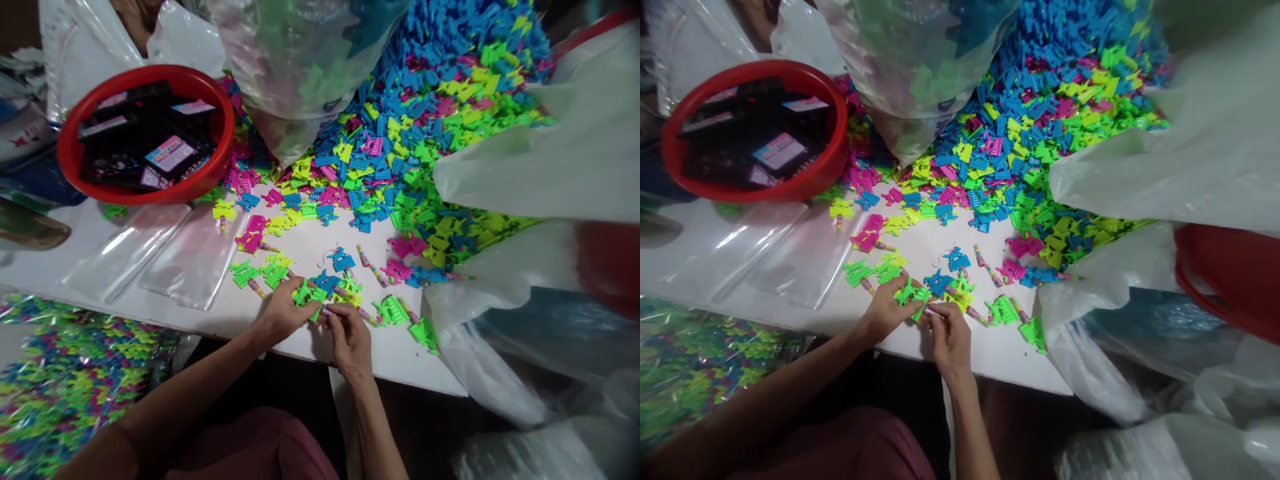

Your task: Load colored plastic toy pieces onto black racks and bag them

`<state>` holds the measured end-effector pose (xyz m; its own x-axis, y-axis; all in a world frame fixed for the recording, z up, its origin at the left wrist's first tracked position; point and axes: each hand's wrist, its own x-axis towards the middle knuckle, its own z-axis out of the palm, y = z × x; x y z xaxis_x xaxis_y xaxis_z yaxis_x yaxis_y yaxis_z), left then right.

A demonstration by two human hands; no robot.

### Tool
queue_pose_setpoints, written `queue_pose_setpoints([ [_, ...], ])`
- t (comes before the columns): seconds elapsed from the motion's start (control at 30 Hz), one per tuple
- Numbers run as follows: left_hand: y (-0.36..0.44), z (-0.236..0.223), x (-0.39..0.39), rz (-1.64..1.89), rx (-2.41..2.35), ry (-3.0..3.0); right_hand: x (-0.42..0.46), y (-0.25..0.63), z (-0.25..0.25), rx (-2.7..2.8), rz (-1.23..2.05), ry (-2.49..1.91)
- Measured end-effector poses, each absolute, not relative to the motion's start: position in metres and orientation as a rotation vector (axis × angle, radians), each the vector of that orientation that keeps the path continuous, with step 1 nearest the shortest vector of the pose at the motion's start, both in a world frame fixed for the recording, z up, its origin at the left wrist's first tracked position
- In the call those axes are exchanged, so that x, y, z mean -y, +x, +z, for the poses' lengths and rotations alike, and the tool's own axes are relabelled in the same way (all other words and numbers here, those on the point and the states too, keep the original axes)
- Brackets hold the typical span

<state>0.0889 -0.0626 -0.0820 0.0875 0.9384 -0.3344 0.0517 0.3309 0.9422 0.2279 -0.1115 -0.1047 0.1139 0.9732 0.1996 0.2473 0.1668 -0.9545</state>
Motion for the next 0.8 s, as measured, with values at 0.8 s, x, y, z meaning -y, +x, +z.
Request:
queue_pose_setpoints([
  [0.8, 0.099, -0.072, 0.07, 0.787, -0.833, 0.485, 0.116, 0.242, -0.094, 1.297, 0.924, -1.303],
])
